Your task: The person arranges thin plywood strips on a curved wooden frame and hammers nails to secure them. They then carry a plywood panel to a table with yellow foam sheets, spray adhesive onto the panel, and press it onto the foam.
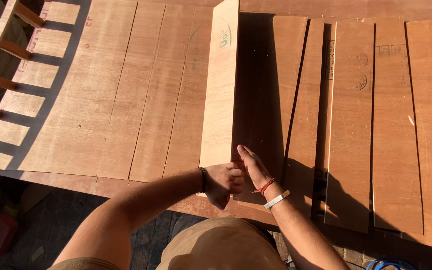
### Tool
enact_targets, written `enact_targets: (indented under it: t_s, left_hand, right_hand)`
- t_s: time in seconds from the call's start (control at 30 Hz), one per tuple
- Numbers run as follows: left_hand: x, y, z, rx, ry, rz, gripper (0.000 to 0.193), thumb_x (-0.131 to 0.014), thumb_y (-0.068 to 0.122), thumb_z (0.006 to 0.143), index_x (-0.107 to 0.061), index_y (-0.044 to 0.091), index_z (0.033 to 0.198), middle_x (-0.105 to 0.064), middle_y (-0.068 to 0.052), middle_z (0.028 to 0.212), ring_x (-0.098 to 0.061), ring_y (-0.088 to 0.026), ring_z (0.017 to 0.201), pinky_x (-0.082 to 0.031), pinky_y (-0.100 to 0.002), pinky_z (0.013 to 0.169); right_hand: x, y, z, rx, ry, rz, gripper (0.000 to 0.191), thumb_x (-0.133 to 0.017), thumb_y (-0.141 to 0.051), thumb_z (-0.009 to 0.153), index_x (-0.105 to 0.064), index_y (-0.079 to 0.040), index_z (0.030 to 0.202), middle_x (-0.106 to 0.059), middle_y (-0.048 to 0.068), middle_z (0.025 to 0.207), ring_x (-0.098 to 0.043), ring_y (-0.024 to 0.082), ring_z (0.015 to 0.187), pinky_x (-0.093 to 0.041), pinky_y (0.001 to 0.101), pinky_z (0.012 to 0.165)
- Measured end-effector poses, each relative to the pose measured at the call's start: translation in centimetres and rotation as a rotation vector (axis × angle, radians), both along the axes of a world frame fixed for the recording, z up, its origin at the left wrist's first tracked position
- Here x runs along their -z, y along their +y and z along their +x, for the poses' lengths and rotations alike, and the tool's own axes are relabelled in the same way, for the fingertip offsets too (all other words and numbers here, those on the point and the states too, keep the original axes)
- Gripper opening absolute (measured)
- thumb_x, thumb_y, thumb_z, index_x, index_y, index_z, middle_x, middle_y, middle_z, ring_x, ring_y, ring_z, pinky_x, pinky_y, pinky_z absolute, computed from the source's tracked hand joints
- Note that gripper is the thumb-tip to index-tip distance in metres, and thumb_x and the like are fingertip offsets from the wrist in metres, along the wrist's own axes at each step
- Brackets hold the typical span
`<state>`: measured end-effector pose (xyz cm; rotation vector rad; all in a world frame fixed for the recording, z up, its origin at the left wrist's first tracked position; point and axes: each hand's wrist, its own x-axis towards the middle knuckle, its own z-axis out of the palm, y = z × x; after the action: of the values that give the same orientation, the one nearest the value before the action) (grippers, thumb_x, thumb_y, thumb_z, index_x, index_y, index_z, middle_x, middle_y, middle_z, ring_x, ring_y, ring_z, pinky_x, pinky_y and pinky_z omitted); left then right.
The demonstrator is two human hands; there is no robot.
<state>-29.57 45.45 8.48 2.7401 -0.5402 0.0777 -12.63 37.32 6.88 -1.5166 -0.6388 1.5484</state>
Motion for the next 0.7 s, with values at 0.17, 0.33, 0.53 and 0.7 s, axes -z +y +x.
enact_targets:
  t_s: [0.17,0.33,0.53,0.7]
  left_hand:
    - [1.0,0.2,-3.0,-0.043,-0.021,0.047,0.044,-0.072,0.043,0.076,-0.065,0.011,0.105,-0.063,-0.009,0.114,-0.056,-0.03,0.115,-0.044,-0.046,0.103]
    - [5.8,5.1,-13.0,-0.46,0.227,-0.054,0.047,-0.065,0.035,0.095,-0.06,0.009,0.133,-0.056,-0.014,0.143,-0.046,-0.03,0.139,-0.04,-0.045,0.112]
    - [11.8,8.9,-18.8,-0.124,0.209,-0.049,0.086,-0.076,0.054,0.072,-0.052,0.015,0.146,-0.033,-0.017,0.164,-0.021,-0.035,0.148,-0.017,-0.053,0.12]
    - [12.1,8.9,-16.3,0.039,0.318,0.125,0.08,-0.086,0.052,0.069,-0.059,0.016,0.135,-0.049,-0.012,0.148,-0.031,-0.034,0.152,-0.017,-0.053,0.131]
  right_hand:
    - [4.2,3.4,-4.0,0.16,-0.387,-0.114,0.047,-0.073,-0.01,0.085,-0.059,0.0,0.128,-0.074,0.013,0.107,-0.07,0.017,0.093,-0.057,0.0322,0.08]
    - [9.7,1.3,-5.3,0.606,-0.552,0.057,0.041,-0.069,-0.003,0.09,-0.062,0.002,0.13,-0.072,0.011,0.113,-0.067,0.014,0.098,-0.054,0.0283,0.086]
    - [8.3,0.3,-8.9,0.622,-0.989,-0.042,0.042,-0.07,-0.002,0.093,-0.06,-0.003,0.133,-0.069,0.014,0.115,-0.064,0.024,0.101,-0.053,0.0354,0.087]
    - [6.3,1.9,-13.7,0.49,-0.98,0.004,0.047,-0.069,-0.004,0.088,-0.06,-0.012,0.134,-0.07,0.011,0.121,-0.068,0.026,0.11,-0.055,0.0376,0.093]
